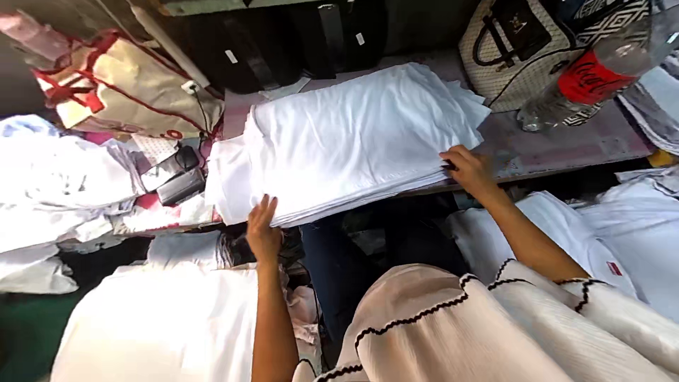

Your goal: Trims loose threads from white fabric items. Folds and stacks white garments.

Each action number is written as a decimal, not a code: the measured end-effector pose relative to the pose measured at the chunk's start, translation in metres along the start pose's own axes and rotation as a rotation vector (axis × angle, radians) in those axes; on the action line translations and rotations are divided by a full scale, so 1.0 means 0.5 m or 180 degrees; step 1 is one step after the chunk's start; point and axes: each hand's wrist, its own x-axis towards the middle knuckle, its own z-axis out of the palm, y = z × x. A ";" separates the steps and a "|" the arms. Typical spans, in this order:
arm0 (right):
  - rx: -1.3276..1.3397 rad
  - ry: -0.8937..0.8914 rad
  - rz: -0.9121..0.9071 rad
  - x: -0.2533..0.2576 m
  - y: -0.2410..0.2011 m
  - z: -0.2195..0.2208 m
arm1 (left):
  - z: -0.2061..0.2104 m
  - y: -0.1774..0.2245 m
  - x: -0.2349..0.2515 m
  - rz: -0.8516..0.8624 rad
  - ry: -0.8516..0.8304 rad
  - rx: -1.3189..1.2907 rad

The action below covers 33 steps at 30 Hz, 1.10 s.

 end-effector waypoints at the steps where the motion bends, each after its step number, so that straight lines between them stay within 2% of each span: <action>1: 0.0253 -0.0424 0.0240 -0.011 0.014 0.018 | 0.024 -0.016 -0.025 -0.0135 -0.0128 -0.0084; 2: 0.0495 -0.0621 0.0437 -0.012 0.027 0.021 | 0.035 -0.024 -0.039 -0.0213 -0.0097 -0.0199; 4: 0.0853 -0.0461 0.0702 0.002 0.050 -0.013 | 0.030 -0.009 -0.060 -0.0534 0.0325 -0.0793; 6: 0.1133 -0.0035 0.1322 0.029 0.062 -0.054 | 0.010 0.039 -0.058 -0.1408 0.0739 -0.1801; 8: 0.1231 0.0215 0.2288 0.077 0.047 -0.064 | 0.006 0.083 -0.032 -0.2216 0.0707 -0.2377; 10: 0.1175 -0.0126 0.2712 0.109 0.038 -0.029 | 0.028 0.109 -0.011 -0.2465 0.0539 -0.2210; 13: 0.1050 -0.0493 0.2740 0.117 0.045 0.043 | 0.064 0.122 -0.001 -0.2168 0.0547 -0.1986; 16: 0.1224 -0.0284 0.2627 0.117 0.034 0.015 | 0.083 0.131 -0.005 -0.2118 0.0838 -0.2493; 19: 0.1100 -0.0231 0.2441 0.110 0.032 -0.019 | 0.064 0.124 -0.034 -0.2560 0.1018 -0.3326; 21: 0.0796 -0.0357 0.2511 0.099 0.027 -0.034 | 0.044 0.094 -0.081 -0.2908 0.1009 -0.3335; 23: 0.0022 -0.0584 0.2539 0.091 -0.001 -0.053 | 0.021 0.050 -0.145 -0.3126 0.1011 -0.3001; 25: -0.0585 -0.0525 0.2409 0.098 -0.073 -0.074 | -0.006 0.020 -0.194 -0.3157 0.1201 -0.2557; 27: -0.0458 -0.0429 0.1921 0.116 -0.173 -0.083 | -0.025 0.026 -0.204 -0.3011 0.1405 -0.1997; 29: 0.0246 -0.0553 0.1102 0.125 -0.271 -0.045 | -0.017 0.049 -0.180 -0.2299 0.1378 -0.1512; 31: 0.0856 -0.0608 0.0303 0.124 -0.356 0.038 | 0.005 0.074 -0.125 -0.1413 0.1100 -0.1250; 33: 0.0982 -0.0525 -0.0465 0.125 -0.421 0.122 | 0.030 0.084 -0.067 -0.0729 0.0893 -0.0972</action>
